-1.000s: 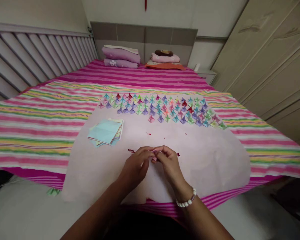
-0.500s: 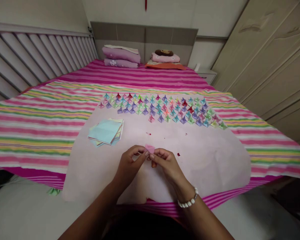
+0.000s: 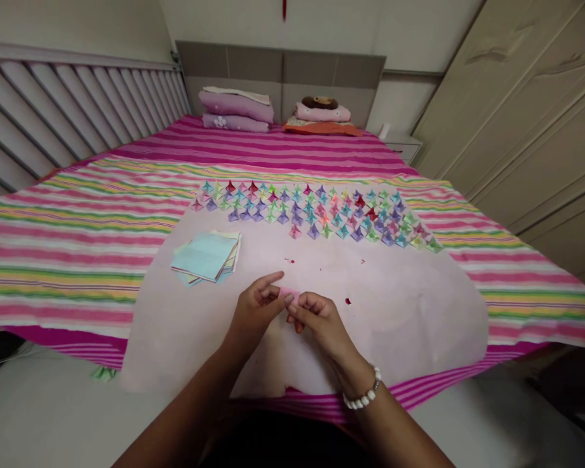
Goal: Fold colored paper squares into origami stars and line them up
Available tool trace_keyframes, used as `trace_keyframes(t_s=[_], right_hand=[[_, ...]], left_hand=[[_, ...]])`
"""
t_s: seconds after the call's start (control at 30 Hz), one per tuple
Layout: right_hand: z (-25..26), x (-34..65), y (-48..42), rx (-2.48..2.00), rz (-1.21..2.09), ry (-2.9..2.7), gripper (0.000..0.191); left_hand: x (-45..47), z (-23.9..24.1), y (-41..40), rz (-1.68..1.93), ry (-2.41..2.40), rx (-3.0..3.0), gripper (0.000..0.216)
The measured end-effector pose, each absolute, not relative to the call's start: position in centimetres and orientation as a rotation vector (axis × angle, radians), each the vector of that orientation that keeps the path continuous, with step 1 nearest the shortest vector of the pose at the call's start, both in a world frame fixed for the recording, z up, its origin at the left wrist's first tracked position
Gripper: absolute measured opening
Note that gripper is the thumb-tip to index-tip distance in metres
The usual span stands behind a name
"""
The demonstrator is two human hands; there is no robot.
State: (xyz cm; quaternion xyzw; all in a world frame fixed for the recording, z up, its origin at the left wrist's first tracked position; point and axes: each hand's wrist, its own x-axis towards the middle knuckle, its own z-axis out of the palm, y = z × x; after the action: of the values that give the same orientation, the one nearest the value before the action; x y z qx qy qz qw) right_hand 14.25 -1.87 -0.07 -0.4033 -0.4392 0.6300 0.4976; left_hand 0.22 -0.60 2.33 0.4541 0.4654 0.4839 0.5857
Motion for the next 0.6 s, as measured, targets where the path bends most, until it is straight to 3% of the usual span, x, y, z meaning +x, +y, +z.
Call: trace_keyframes(t_s=[0.1,0.6], right_hand=[[-0.2,14.1,-1.9,-0.978,1.522,-1.073,0.026],[-0.3,13.5,-2.3,-0.973,1.552,-1.121,0.033]], left_hand=[[0.3,2.5,-0.7,1.070,1.077,1.102,0.021],[0.3,1.2,-0.6,1.099,1.049,0.926,0.037]])
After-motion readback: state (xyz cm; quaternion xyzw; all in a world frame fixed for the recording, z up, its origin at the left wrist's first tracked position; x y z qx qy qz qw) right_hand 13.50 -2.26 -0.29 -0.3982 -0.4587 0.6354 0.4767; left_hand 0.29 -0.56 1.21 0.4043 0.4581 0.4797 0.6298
